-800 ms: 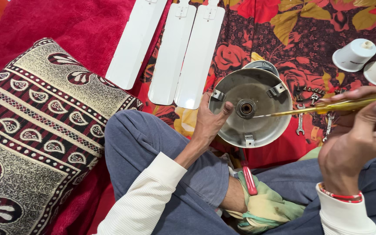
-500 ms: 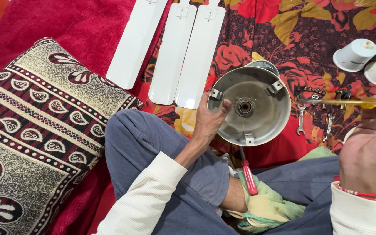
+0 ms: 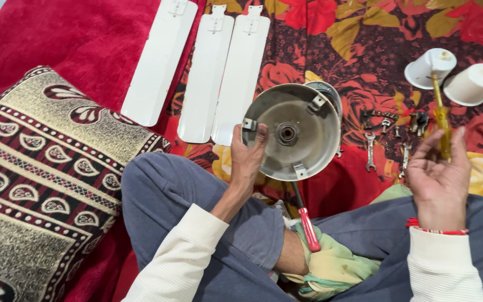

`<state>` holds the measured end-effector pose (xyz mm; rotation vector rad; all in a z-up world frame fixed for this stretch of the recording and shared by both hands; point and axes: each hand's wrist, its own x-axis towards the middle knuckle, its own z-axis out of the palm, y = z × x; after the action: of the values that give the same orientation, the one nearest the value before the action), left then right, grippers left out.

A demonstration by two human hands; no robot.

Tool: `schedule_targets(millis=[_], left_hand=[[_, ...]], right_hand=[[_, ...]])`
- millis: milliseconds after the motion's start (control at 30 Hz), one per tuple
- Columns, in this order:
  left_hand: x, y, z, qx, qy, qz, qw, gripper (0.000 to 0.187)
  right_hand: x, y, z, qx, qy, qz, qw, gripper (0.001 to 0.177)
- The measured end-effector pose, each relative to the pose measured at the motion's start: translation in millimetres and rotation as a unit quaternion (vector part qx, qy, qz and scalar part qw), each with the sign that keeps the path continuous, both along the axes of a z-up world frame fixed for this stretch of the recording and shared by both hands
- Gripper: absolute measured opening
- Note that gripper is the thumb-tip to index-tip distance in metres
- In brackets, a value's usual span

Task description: The person assembles a ceiling fan motor by inserting the stator into the housing, aligning the rotor, and securing the end caps. They use a screwdriver to tighten screws and check the alignment of the internal components.

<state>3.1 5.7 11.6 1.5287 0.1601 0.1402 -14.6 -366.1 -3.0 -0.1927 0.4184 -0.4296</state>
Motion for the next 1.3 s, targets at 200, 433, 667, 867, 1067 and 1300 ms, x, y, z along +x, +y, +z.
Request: schedule_targets(millis=[200, 433, 667, 867, 1067, 1300], left_hand=[[1.4, 4.8, 0.9, 0.021, 0.041, 0.008, 0.999, 0.095], [14.3, 21.4, -3.5, 0.003, -0.009, 0.111, 0.994, 0.093], [21.2, 29.7, -6.8, -0.043, -0.002, 0.152, 0.987, 0.085], [17.4, 25.9, -2.9, -0.039, -0.012, 0.133, 0.990, 0.084], [14.3, 21.1, 2.6, 0.010, -0.030, 0.117, 0.993, 0.089], [7.0, 17.1, 3.9, -0.010, -0.043, 0.048, 0.998, 0.088]], right_hand=[[-3.8, 23.2, 23.9, -0.024, -0.067, 0.083, 0.994, 0.019], [-14.4, 47.4, 53.0, -0.189, -0.130, 0.175, 0.958, 0.034], [-3.3, 39.4, 31.0, -0.523, 0.072, 0.235, 0.816, 0.033], [1.7, 37.5, -3.4, -0.787, 0.265, 0.308, 0.465, 0.052], [-4.7, 54.9, -1.9, -0.816, 0.316, 0.346, 0.338, 0.052], [-15.1, 74.9, 29.7, -0.893, 0.281, 0.205, 0.286, 0.038]])
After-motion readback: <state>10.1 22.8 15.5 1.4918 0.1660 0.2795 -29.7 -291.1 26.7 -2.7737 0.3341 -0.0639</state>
